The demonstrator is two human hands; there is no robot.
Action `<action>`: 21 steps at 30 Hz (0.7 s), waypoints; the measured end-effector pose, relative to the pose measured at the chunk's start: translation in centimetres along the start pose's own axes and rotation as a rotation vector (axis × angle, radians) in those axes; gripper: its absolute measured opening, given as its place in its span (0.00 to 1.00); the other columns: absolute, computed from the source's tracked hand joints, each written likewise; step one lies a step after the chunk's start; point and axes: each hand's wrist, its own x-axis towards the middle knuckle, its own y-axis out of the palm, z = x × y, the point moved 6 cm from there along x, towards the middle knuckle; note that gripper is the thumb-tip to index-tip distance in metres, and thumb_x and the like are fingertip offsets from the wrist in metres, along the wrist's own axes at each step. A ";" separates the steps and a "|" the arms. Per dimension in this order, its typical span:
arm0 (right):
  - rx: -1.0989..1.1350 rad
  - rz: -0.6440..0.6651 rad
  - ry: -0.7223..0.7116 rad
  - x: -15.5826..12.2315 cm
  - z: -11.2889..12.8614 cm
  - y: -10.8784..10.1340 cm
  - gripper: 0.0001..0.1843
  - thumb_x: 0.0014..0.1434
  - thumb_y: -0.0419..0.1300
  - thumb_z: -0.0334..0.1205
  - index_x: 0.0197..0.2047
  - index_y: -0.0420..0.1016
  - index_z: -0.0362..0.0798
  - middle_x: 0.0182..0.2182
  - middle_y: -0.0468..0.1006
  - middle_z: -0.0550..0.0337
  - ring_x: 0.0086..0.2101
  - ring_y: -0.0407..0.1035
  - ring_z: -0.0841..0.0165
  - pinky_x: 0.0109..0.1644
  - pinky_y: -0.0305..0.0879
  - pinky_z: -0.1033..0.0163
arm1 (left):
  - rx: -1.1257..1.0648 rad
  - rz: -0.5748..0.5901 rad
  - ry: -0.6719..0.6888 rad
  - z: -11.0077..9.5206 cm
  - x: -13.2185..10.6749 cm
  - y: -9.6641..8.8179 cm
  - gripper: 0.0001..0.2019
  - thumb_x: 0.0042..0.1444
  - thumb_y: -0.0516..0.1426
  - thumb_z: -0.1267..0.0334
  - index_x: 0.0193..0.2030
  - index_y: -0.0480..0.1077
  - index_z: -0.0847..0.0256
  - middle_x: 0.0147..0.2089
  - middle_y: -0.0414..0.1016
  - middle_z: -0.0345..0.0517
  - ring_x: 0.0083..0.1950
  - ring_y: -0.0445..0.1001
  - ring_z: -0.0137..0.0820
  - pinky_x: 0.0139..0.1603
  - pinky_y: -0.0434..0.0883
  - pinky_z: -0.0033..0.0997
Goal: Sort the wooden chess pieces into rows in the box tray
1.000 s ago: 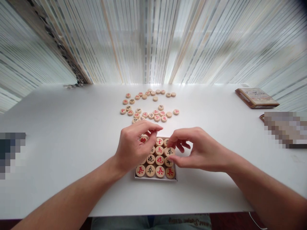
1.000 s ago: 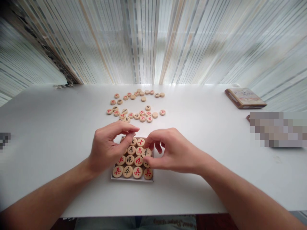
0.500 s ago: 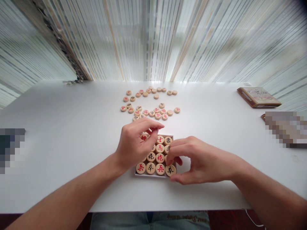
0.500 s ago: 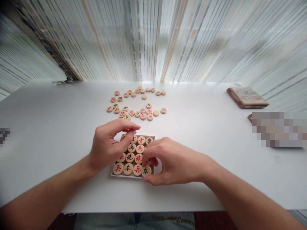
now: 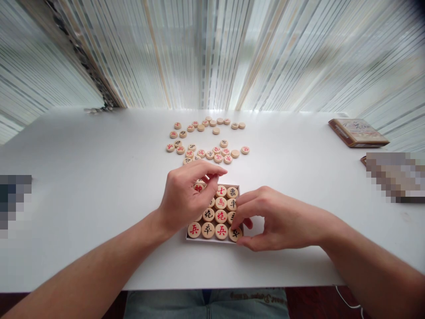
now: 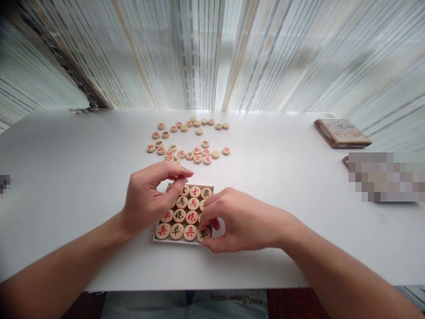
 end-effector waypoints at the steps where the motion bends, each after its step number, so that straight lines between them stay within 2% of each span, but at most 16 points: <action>1: 0.001 0.004 -0.003 0.0 0.0 0.0 0.04 0.58 0.69 0.29 0.35 0.85 0.46 0.29 0.78 0.61 0.29 0.70 0.71 0.35 0.66 0.67 | -0.001 -0.001 -0.002 0.0 0.0 0.0 0.11 0.62 0.60 0.78 0.42 0.82 0.60 0.40 0.88 0.44 0.41 0.84 0.33 0.47 0.82 0.35; 9: 0.004 0.033 -0.018 0.1 0.1 0.2 0.10 0.58 0.68 0.27 0.41 0.89 0.44 0.32 0.81 0.58 0.30 0.71 0.70 0.36 0.66 0.66 | -0.002 -0.003 0.005 0.0 0.1 0.0 0.11 0.61 0.60 0.79 0.42 0.82 0.61 0.39 0.87 0.44 0.40 0.84 0.32 0.46 0.81 0.33; 21: -0.007 0.036 -0.023 -0.1 -0.1 0.4 0.07 0.59 0.69 0.27 0.41 0.88 0.42 0.31 0.79 0.59 0.30 0.70 0.71 0.36 0.65 0.66 | 0.004 -0.004 0.025 -0.2 0.1 0.1 0.11 0.61 0.60 0.80 0.42 0.82 0.64 0.39 0.86 0.44 0.39 0.83 0.30 0.44 0.79 0.31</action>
